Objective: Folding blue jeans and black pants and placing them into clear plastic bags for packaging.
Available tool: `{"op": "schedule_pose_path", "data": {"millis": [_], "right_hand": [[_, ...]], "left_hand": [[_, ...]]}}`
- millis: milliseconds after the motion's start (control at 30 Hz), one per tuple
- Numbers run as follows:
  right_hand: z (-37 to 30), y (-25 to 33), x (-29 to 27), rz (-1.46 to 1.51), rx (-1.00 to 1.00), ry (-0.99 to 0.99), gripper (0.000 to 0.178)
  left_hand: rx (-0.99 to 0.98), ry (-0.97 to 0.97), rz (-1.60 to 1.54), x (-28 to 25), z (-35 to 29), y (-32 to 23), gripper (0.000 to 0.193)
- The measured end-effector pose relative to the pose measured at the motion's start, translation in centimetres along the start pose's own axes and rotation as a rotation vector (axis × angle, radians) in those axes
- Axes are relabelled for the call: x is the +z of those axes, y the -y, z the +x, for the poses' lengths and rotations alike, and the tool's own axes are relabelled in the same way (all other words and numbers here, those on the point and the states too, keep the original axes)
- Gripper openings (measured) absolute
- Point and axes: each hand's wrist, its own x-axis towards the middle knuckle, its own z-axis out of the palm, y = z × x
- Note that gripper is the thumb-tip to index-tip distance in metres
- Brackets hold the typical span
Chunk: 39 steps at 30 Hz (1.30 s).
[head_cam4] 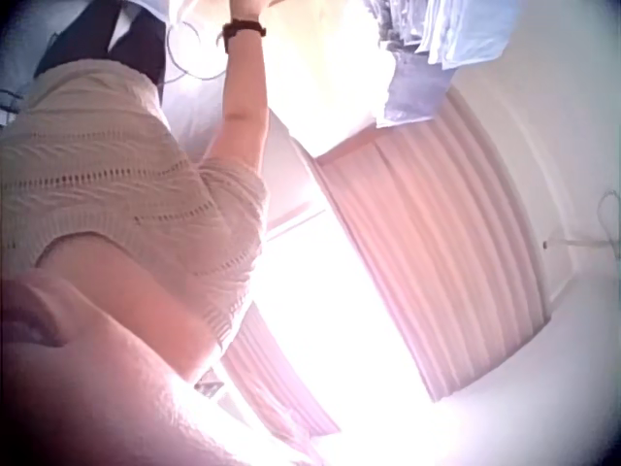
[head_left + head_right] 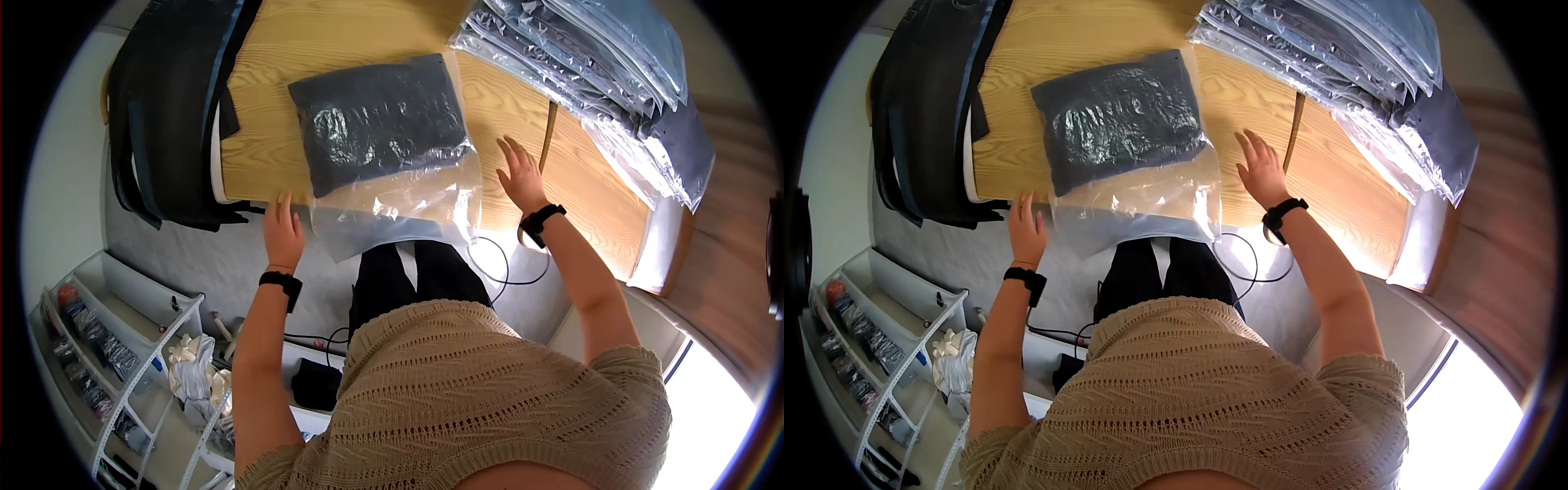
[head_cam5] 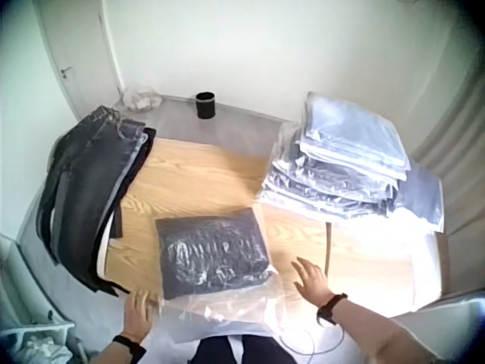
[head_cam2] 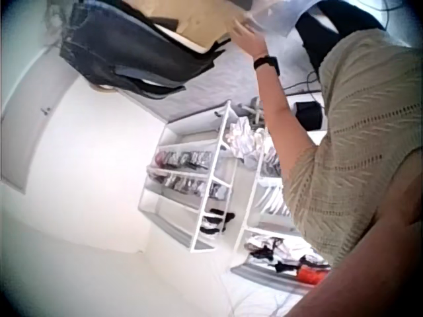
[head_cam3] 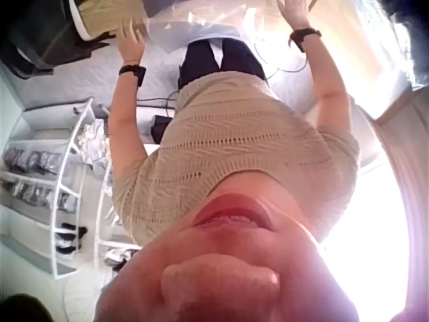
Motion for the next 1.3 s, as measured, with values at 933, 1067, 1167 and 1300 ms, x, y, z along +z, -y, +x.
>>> {"op": "schedule_pose_path", "data": {"millis": [933,1067,1167,1300], "right_hand": [[1.7,1.6,3.7,1.334,0.238,0.348,0.035],[1.8,2.7,2.1,1.346,0.726,0.272,0.035],[1.8,3.3,2.6,0.966,0.354,-0.026,0.041],[3.9,4.5,1.6,1.265,0.576,0.158,0.047]], "left_hand": [[-0.172,0.351,-0.890,0.7,4.2,-2.3,0.029],[-0.540,0.396,-1.066,-0.6,4.8,-3.7,0.055],[-0.785,0.389,-1.071,-0.5,6.1,-4.5,0.061],[-0.892,0.368,-1.108,0.9,6.0,-3.5,0.064]]}}
